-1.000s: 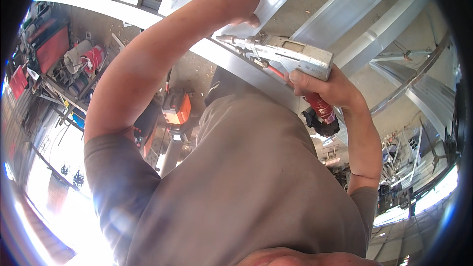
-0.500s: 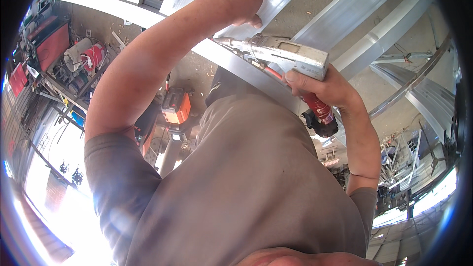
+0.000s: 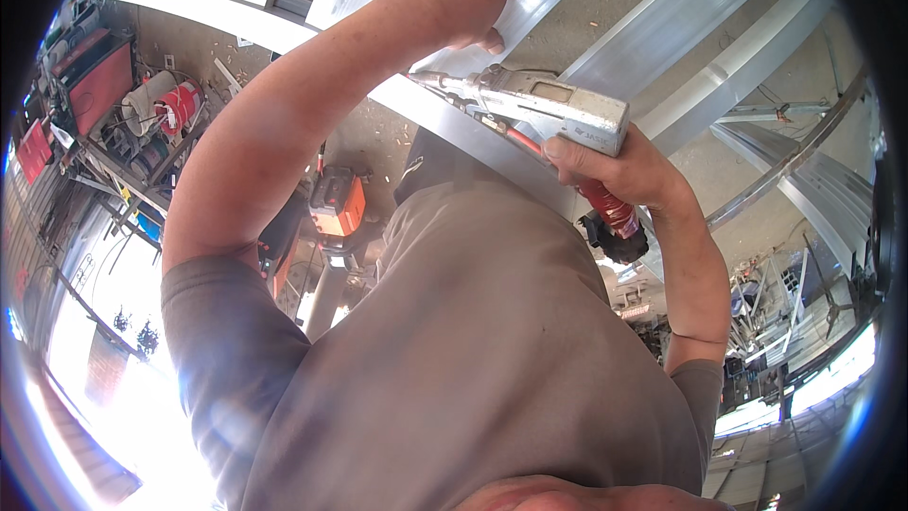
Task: The person places multiple long metal slats into a curved metal frame, aligning them one by one. Then the person uses a handheld rivet gun to fasten the slats to the frame at several points.
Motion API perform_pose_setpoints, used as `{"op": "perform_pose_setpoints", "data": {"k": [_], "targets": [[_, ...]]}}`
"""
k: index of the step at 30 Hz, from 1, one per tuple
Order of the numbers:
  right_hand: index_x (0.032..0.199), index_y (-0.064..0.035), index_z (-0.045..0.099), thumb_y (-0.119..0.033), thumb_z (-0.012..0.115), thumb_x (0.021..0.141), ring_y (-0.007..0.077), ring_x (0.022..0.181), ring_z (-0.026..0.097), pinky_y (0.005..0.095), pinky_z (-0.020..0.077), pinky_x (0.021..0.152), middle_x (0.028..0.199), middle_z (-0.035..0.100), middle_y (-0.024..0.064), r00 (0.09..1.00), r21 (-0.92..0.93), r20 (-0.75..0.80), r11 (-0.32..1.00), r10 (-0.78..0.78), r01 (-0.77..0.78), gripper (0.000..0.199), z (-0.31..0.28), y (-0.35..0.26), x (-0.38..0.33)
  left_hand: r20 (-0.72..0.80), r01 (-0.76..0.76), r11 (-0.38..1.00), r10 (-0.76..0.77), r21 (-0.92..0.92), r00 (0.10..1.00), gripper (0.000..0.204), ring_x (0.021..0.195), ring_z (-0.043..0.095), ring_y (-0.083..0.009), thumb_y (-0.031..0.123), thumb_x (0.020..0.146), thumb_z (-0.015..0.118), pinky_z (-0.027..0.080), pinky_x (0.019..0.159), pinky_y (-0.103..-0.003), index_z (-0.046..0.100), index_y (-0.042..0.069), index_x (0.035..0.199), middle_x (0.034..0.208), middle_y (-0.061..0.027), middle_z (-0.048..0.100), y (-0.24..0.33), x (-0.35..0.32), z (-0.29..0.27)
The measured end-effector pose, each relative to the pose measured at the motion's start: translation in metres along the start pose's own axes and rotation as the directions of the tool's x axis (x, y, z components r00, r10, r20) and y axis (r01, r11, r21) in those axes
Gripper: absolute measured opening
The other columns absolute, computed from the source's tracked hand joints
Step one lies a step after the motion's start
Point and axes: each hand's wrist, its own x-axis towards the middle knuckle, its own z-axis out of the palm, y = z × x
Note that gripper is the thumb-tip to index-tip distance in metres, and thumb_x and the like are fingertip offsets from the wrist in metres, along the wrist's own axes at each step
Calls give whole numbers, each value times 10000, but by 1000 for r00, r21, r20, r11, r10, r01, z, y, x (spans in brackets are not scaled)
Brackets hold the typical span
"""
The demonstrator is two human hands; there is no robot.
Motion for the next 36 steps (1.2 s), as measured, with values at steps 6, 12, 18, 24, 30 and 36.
{"op": "perform_pose_setpoints", "data": {"k": [6,12,18,24,30,36], "targets": [[1252,0,669,-431,769,951,133,753,628,300,533,653,953,680,51,999,26,-25,999,-32,33,535,3,0,-1,-53,2,1000,-1,21,999,1227,1249,650,-408,494,856,836,379,1183,-600,8,182,1705,1419,-274,595,-2,1,8],[1259,0,664,-453,778,940,120,729,621,283,516,611,932,671,49,1000,20,-2,1000,-21,21,566,3,-4,0,9,1,1000,-1,-6,1000,1191,1258,645,-404,479,878,819,392,1174,-597,18,172,1704,1447,-277,569,-5,2,10],[1266,-22,675,-321,796,937,110,769,645,289,538,684,908,694,20,1000,70,-14,997,-15,16,461,3,-4,-2,28,-1,1000,2,-16,1000,1156,1267,639,-400,464,900,802,404,1164,-594,28,162,1704,1475,-281,542,-7,4,10],[1288,-7,661,-407,774,941,127,762,632,308,537,665,946,683,50,1000,17,6,1000,4,-4,541,2,-1,-2,33,2,1000,-2,2,999,1121,1276,634,-396,450,922,784,417,1155,-591,38,152,1704,1504,-284,516,-4,10,7],[1251,4,670,-309,793,937,141,817,663,318,557,726,952,721,57,993,81,-108,996,43,-35,459,-3,12,-23,-16,-20,1000,20,-9,1000,1306,1104,708,-402,516,764,891,498,990,-549,49,188,1706,1264,-248,672,-6,3,9],[1227,-12,686,-293,789,964,140,845,678,324,579,758,1039,728,62,984,87,-179,996,24,-9,398,-13,44,-65,27,-42,997,44,-64,999,1002,1073,708,-410,434,906,784,555,904,-513,192,222,1687,1228,-221,687,-26,6,-1]]}}
